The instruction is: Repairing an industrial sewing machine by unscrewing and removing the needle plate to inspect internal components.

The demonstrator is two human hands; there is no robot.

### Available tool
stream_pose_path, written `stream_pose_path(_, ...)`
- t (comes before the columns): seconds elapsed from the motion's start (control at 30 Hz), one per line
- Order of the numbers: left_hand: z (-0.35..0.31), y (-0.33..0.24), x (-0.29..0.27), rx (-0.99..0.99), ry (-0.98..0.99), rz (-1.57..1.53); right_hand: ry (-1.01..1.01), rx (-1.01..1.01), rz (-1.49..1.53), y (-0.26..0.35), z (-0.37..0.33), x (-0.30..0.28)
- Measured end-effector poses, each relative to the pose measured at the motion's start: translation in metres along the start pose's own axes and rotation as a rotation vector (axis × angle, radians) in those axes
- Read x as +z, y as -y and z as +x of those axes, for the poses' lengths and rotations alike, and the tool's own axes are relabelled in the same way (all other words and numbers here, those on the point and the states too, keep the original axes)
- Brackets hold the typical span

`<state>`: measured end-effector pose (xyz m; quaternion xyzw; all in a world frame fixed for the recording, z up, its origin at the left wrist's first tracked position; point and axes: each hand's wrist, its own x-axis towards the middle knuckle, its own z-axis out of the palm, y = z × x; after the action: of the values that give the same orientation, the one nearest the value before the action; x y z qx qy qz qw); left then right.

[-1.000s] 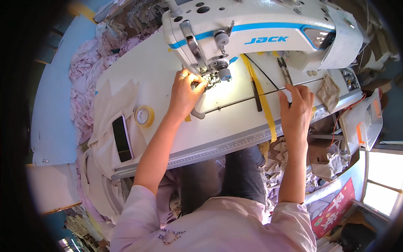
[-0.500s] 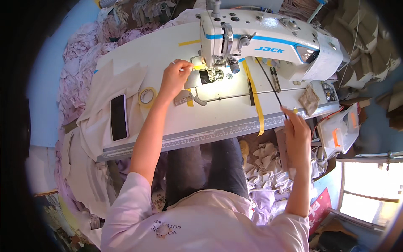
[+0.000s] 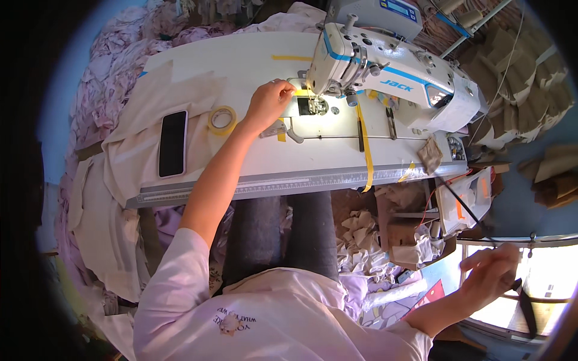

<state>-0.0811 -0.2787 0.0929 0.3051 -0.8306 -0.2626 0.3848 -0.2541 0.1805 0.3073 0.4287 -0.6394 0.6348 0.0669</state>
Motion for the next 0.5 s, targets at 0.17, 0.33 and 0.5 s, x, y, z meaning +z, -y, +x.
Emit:
stream_pose_path(0.17,0.009,-0.030,-0.011,-0.052,0.144,-0.227,-0.299,-0.142,-0.362,0.000,0.058,0.062)
stream_pose_path(0.33,0.000,-0.035,-0.030,-0.105,0.522,-0.755,0.321,-0.124,-0.034,0.008,0.072,0.209)
stream_pose_path(0.5,0.000,-0.029,-0.013,-0.021,0.473,-0.660,0.401,-0.336,-0.110,-0.023,0.117,0.267)
